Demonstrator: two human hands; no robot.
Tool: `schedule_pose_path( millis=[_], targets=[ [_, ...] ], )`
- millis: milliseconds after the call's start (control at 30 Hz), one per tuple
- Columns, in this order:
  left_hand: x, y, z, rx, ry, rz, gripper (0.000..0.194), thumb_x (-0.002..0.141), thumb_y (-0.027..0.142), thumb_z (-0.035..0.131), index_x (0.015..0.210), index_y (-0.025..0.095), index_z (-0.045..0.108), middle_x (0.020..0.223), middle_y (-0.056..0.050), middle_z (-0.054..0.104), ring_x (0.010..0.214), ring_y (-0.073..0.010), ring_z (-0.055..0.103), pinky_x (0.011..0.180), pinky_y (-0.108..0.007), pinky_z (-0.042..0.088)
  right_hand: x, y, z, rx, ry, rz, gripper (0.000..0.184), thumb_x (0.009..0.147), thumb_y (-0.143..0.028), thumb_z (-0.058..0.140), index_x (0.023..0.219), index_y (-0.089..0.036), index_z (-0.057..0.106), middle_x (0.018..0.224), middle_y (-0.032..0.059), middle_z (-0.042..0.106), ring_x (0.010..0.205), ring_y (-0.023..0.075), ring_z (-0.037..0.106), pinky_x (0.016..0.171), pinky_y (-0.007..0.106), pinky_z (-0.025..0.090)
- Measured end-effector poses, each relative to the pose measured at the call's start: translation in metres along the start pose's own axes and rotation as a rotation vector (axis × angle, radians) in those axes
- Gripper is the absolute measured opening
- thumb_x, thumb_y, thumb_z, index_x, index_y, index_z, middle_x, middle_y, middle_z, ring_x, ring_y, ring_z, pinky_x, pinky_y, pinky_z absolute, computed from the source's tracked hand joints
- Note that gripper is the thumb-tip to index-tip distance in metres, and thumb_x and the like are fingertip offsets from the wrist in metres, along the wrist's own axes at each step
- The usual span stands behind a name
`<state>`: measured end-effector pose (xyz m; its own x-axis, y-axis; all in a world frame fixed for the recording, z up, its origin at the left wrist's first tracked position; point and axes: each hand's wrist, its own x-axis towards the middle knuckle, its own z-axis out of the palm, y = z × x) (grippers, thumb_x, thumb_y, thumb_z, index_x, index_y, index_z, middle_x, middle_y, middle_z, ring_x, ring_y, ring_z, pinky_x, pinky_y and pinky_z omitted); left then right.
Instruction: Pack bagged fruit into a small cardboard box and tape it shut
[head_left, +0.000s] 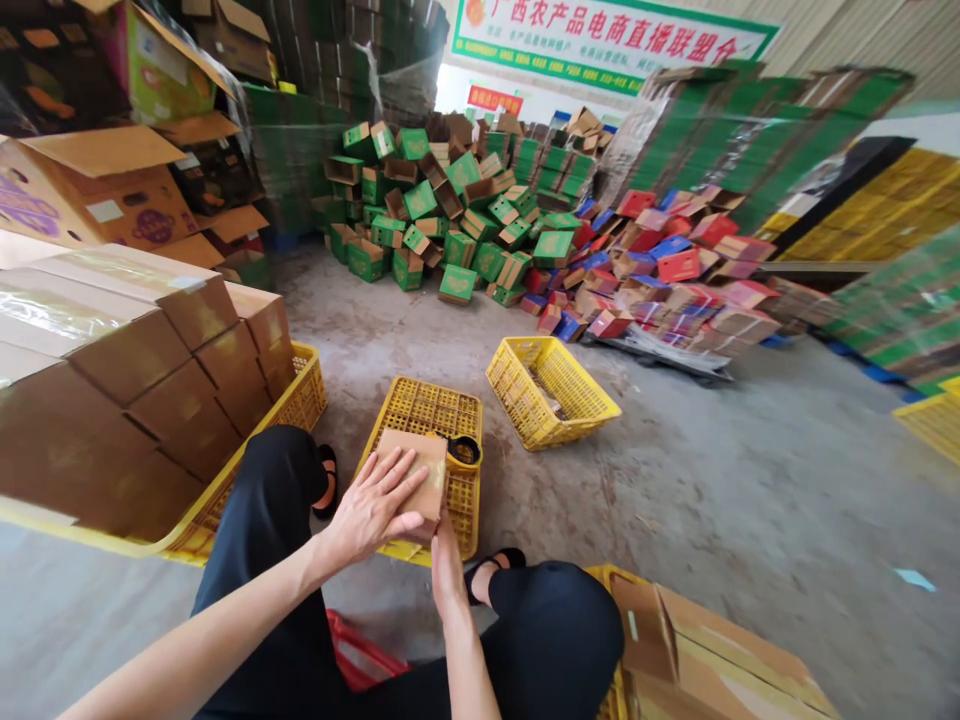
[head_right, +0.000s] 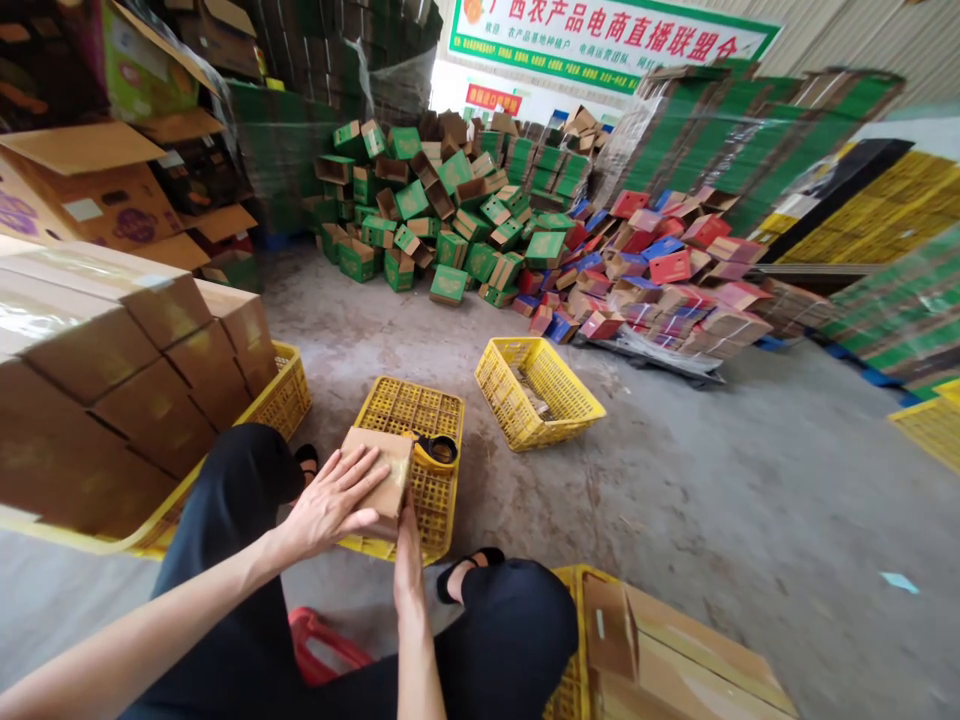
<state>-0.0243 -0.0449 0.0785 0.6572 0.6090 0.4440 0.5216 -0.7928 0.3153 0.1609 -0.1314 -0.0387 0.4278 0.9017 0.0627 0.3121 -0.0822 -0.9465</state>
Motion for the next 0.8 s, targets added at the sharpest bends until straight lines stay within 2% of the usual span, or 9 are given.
schedule_pose_path(
  millis=[133,300,400,500,567,667,733,800],
  targets=[
    [-0.016,-0.024,-0.016,0.005,-0.026,-0.115,0.064,0.104,0.059,0.046,0.160,0.031,0.037,0.162,-0.008,0.043,0.153,-0.0294,0.035,0.128,-0.057,0.010,-0.009,0.024,0.015,0.065,-0.014,0.133,0.076,0.094,-0.076,0.039,0.140,-0.020,0.065,0.128,0.0154,0.073,0.119,0.0251,0.069,0.096,0.045,0.057],
    [-0.042,-0.050,-0.021,-0.069,0.081,-0.359,0.069,0.102,0.061,0.049,0.153,0.015,0.047,0.157,-0.021,0.047,0.150,-0.0336,0.041,0.122,-0.052,0.035,0.008,0.020,0.021,0.129,-0.012,0.165,0.075,0.091,-0.076,0.044,0.130,-0.018,0.070,0.110,0.0147,0.078,0.093,0.0263,0.077,0.073,0.043,0.062],
    [-0.056,-0.058,-0.020,-0.174,0.158,-0.489,0.075,0.097,0.063,0.056,0.154,0.015,0.043,0.155,-0.021,0.051,0.146,-0.0334,0.047,0.118,-0.048,0.043,0.013,0.013,0.012,0.155,-0.014,0.158,0.069,0.087,-0.073,0.055,0.128,-0.021,0.072,0.110,0.0144,0.079,0.095,0.0269,0.078,0.076,0.041,0.063],
    [-0.060,-0.060,-0.015,-0.333,0.176,-0.549,0.069,0.097,0.059,0.058,0.153,0.021,0.041,0.155,-0.016,0.051,0.138,-0.0310,0.057,0.112,-0.046,0.049,0.014,0.009,-0.012,0.181,0.036,0.194,0.071,0.082,-0.068,0.066,0.136,-0.023,0.068,0.121,0.0145,0.076,0.107,0.0312,0.075,0.087,0.047,0.063],
    [-0.056,-0.059,-0.003,-0.469,0.140,-0.554,0.061,0.100,0.054,0.055,0.150,0.023,0.043,0.154,-0.014,0.054,0.131,-0.0289,0.062,0.108,-0.044,0.053,0.015,0.008,-0.032,0.167,0.121,0.233,0.082,0.079,-0.068,0.068,0.144,-0.019,0.061,0.134,0.0143,0.070,0.121,0.0328,0.069,0.097,0.048,0.059],
    [-0.049,-0.060,0.030,-0.622,0.054,-0.563,0.054,0.101,0.045,0.050,0.148,0.019,0.044,0.143,-0.013,0.063,0.123,-0.0269,0.068,0.103,-0.042,0.056,0.018,0.010,-0.057,0.007,0.256,0.269,0.088,0.081,-0.071,0.063,0.149,-0.016,0.056,0.145,0.0142,0.062,0.130,0.0330,0.063,0.108,0.046,0.052],
    [-0.047,-0.063,0.058,-0.587,0.024,-0.621,0.050,0.100,0.039,0.047,0.144,0.017,0.048,0.131,-0.013,0.071,0.118,-0.0274,0.070,0.101,-0.044,0.057,0.018,0.013,-0.064,-0.157,0.272,0.272,0.085,0.082,-0.073,0.059,0.148,-0.018,0.058,0.142,0.0150,0.064,0.123,0.0341,0.067,0.108,0.049,0.052],
    [-0.049,-0.066,0.082,-0.515,0.034,-0.666,0.051,0.098,0.036,0.045,0.143,0.012,0.050,0.131,-0.018,0.070,0.122,-0.0311,0.068,0.102,-0.048,0.055,0.017,0.018,-0.060,-0.292,0.224,0.188,0.084,0.085,-0.074,0.054,0.146,-0.016,0.059,0.134,0.0185,0.069,0.110,0.0361,0.073,0.102,0.054,0.054]
  ],
)
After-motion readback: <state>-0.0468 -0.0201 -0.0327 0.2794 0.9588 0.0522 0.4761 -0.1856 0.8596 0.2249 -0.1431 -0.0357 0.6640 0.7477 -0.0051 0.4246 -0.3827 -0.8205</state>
